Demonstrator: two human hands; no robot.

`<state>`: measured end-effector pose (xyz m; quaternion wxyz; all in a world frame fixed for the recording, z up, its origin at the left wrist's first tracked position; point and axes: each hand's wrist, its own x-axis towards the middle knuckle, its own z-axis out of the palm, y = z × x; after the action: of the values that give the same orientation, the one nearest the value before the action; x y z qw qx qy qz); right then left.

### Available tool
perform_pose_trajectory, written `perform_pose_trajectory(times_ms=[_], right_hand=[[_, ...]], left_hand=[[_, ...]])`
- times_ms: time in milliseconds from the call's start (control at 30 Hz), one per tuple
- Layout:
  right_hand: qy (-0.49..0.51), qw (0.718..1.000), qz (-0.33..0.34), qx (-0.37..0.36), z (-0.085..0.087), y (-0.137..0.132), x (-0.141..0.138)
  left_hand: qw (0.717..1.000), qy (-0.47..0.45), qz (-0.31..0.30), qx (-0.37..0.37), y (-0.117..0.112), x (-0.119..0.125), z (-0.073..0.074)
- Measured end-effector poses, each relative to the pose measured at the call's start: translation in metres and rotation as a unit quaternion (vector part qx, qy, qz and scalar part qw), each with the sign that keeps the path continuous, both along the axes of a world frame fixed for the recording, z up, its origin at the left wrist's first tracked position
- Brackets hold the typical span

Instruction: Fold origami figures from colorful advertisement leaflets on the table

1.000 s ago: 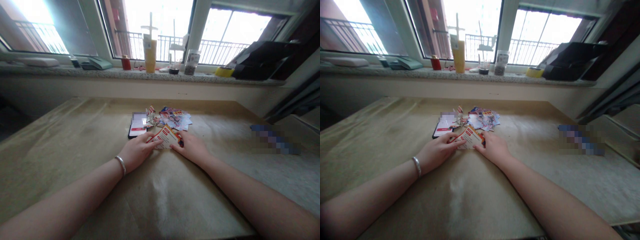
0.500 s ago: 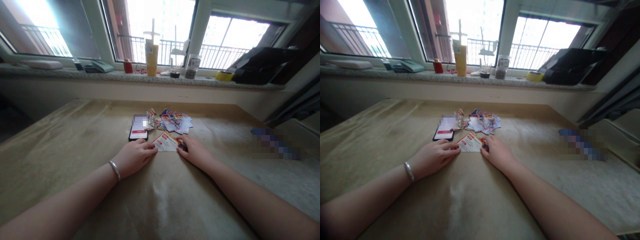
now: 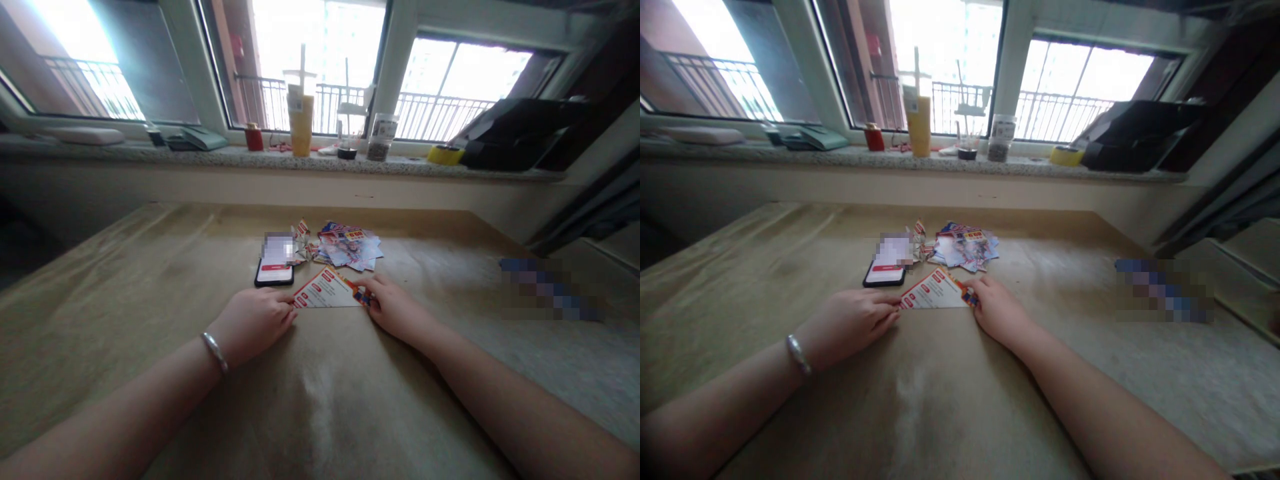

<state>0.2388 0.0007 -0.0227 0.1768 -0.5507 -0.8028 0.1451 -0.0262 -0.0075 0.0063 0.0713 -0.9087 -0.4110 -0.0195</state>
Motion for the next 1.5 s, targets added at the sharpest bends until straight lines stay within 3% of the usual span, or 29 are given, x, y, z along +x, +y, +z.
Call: perform_pose_trajectory(times_ms=[267,400,500,633,767,900,1167,1500], right_hand=[[0.033,0.999,-0.021,-0.004,0.002,0.003,0.001],[0.102,0.993,-0.025,-0.049,-0.002,0.008,0.005],[0.149,0.986,-0.021,-0.072,-0.005,0.009,0.007],[0.146,0.988,0.013,-0.049,-0.002,0.006,0.007],[0.087,0.993,0.08,0.017,0.005,0.001,0.008],[0.036,0.987,0.141,0.065,0.009,-0.003,0.009],[-0.002,0.976,0.209,0.053,0.009,-0.005,0.007],[-0.04,0.969,0.239,0.052,0.016,-0.011,0.004]], left_hand=[[0.998,-0.049,0.033,0.008,-0.001,0.002,-0.009],[0.995,-0.095,0.036,0.016,0.002,0.002,-0.014],[0.99,-0.129,0.064,0.006,0.004,0.001,-0.018],[0.979,-0.187,0.079,0.005,0.007,-0.001,-0.025],[0.973,-0.222,0.061,0.009,0.01,-0.003,-0.027],[0.982,-0.186,0.0,0.027,0.011,-0.004,-0.022],[0.985,-0.123,-0.12,0.02,0.006,-0.002,-0.014],[0.983,-0.078,-0.162,-0.024,-0.004,0.005,-0.011]])
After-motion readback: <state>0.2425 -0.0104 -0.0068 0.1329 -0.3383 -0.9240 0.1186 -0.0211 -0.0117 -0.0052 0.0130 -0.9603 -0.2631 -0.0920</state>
